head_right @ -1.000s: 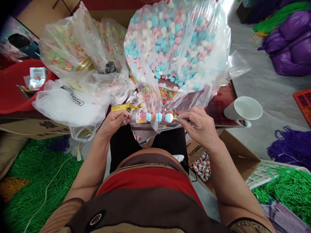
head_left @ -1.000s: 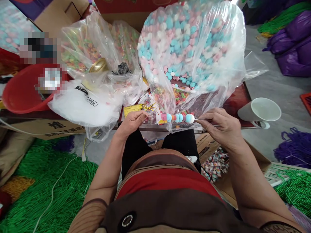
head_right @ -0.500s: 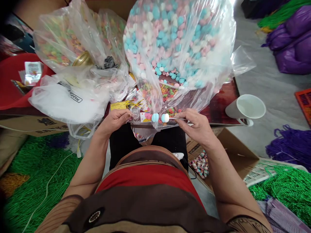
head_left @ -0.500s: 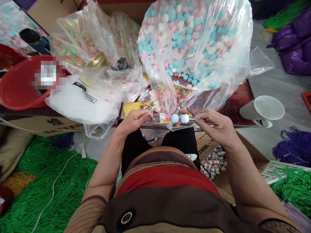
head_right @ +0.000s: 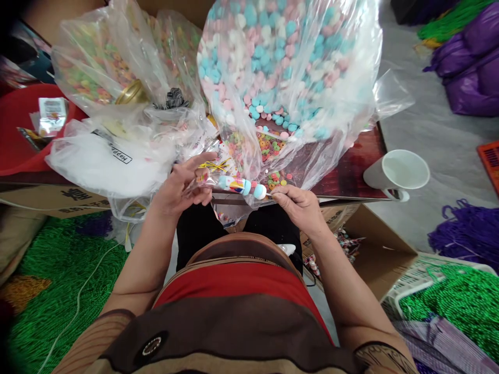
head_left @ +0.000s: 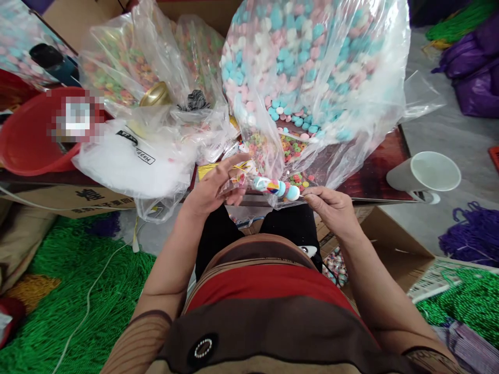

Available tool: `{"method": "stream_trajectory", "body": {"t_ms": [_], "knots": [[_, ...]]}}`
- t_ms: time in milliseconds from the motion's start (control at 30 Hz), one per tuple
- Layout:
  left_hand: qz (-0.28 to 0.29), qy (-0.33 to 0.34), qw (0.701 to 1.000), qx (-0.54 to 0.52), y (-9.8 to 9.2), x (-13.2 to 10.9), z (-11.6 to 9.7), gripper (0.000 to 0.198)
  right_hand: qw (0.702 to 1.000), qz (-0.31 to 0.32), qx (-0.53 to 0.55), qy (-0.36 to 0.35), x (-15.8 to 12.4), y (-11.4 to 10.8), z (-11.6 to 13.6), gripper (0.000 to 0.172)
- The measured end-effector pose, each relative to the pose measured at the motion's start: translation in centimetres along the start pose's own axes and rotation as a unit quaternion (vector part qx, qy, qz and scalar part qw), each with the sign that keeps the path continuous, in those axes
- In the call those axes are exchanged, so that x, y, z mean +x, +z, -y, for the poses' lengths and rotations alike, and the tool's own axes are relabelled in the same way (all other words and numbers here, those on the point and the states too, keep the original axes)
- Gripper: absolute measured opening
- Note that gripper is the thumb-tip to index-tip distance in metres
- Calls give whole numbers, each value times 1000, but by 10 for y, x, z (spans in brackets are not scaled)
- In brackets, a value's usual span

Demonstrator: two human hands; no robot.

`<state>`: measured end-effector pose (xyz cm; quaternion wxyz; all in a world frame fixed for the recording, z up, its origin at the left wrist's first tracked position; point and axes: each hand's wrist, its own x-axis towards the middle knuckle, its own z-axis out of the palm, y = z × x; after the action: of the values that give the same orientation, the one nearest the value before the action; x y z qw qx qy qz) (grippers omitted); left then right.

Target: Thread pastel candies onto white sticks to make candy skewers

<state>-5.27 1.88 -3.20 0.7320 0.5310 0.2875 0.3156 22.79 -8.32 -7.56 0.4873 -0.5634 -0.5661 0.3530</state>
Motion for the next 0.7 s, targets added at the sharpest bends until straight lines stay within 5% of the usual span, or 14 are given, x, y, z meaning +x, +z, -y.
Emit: {"method": "stream_trajectory", "body": {"t_ms": [167, 433, 700], "knots": [[22, 39, 996, -75, 11, 8, 5, 118, 988, -42, 134, 57, 2, 20, 0, 31], [-97, 89, 985, -110, 39, 22, -16, 49, 994, -57, 97, 13, 1, 32, 9, 29], [-175, 115, 975, -78, 53, 26, -1, 52, 984, -121, 128, 29, -1, 66, 6, 32]]}}
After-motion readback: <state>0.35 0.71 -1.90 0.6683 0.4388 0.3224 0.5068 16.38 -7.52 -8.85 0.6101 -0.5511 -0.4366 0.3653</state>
